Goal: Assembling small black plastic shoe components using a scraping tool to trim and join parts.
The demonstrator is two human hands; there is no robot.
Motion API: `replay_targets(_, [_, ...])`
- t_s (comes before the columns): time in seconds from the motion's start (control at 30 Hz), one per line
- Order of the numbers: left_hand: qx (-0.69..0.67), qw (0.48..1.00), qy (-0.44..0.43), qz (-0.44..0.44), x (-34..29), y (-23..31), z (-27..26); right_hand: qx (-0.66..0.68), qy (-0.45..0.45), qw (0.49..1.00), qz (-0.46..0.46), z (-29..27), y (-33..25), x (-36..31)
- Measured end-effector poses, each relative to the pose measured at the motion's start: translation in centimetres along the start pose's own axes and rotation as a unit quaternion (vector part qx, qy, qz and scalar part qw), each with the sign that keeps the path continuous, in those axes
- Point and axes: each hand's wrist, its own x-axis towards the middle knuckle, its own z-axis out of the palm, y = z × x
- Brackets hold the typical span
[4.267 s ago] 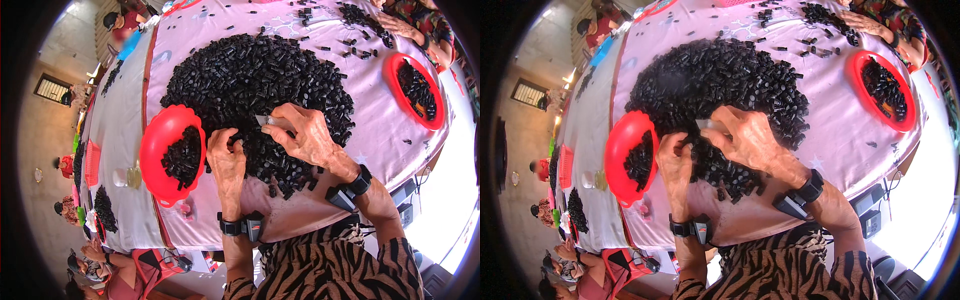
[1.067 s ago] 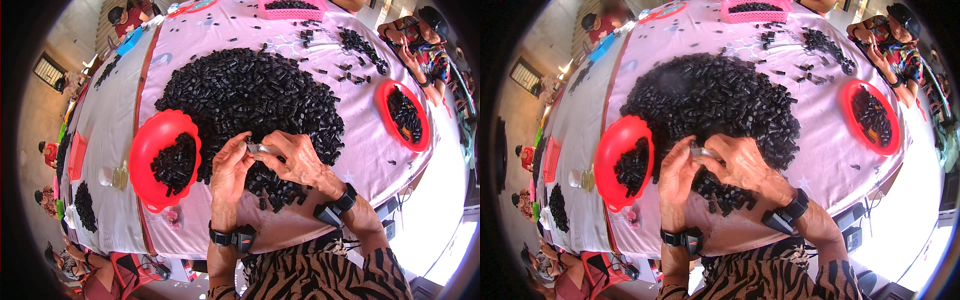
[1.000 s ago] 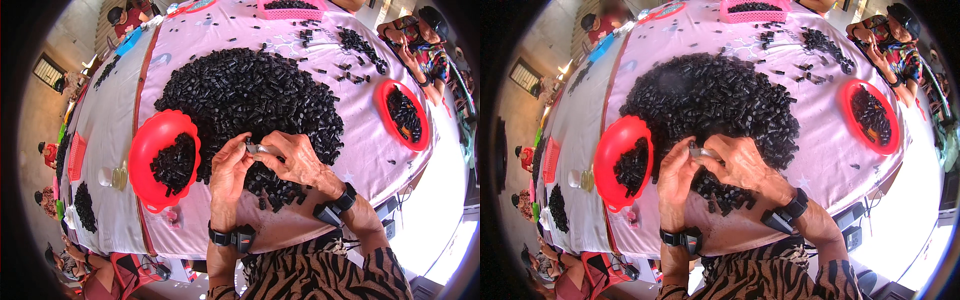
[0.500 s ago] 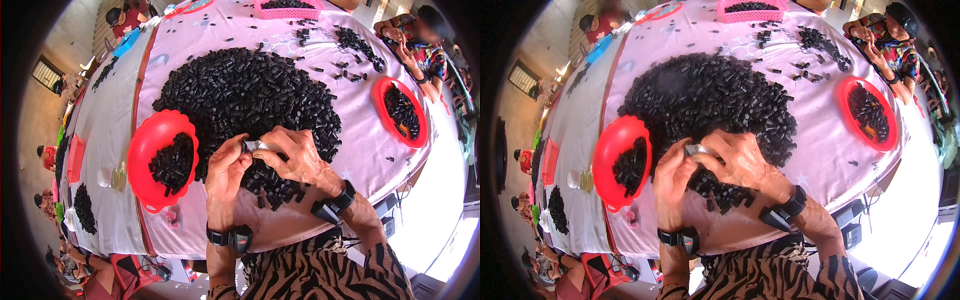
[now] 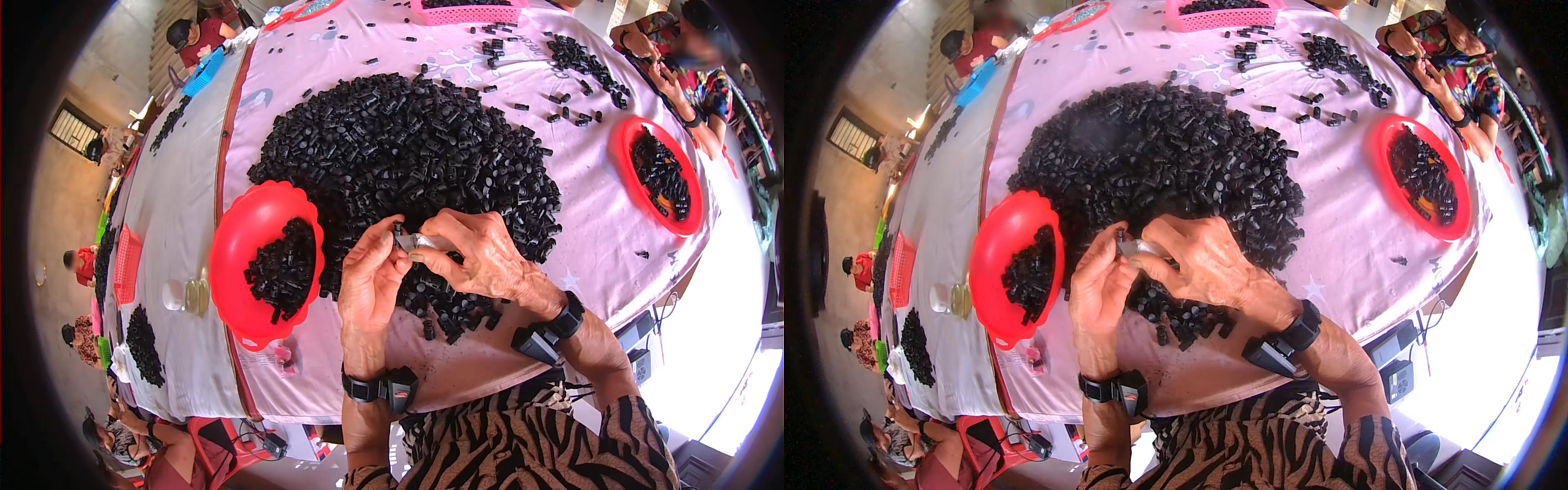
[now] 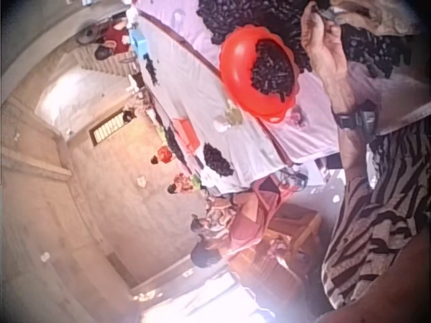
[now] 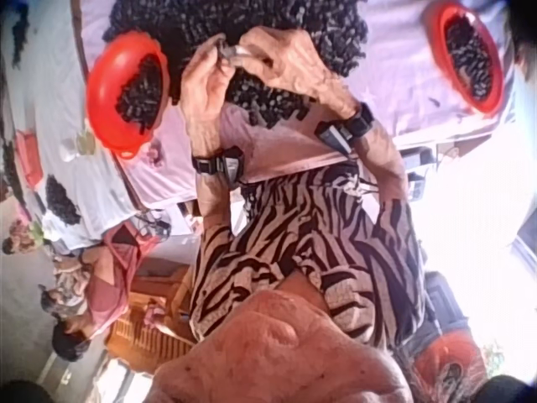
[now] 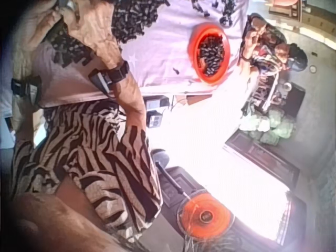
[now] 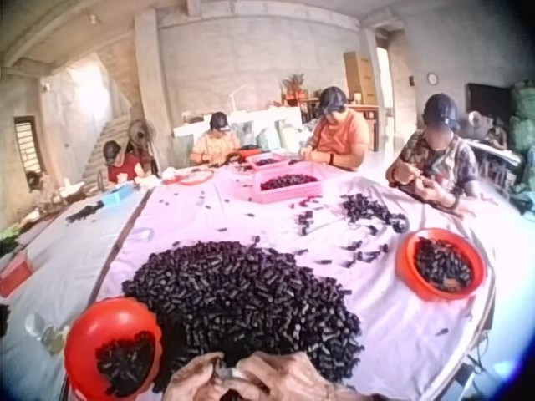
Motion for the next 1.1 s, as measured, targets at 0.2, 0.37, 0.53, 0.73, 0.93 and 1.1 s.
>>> replay_targets(0.2, [0.011, 1.000, -0.004, 0.007, -0.2, 0.1, 0.0, 0.009, -0.005, 1.000, -0.002, 0.0, 0.0, 0.0])
replay_targets(0.37, [0.009, 1.000, -0.014, 0.008, 0.0, -0.2, -0.2, 0.004, 0.012, 1.000, 0.005, 0.5, 0.0, -0.2])
replay_targets(0.53, [0.012, 0.999, -0.016, 0.046, -0.5, 0.0, 0.2, 0.015, 0.032, 0.999, 0.003, 1.0, -0.5, -0.3])
replay_targets(0.73, [0.011, 0.998, -0.025, 0.059, -0.3, 0.0, 0.0, 0.029, 0.047, 0.998, 0.012, 1.4, -0.6, -0.2])
replay_targets(0.93, [0.015, 0.998, -0.008, 0.058, -0.2, -0.2, 0.0, 0.059, 0.054, 0.996, 0.026, 1.4, -0.5, -0.3])
replay_targets(1.1, [0.011, 0.998, -0.024, 0.060, 0.0, -0.4, -0.5, 0.087, 0.048, 0.994, 0.050, 1.6, -0.4, -0.5])
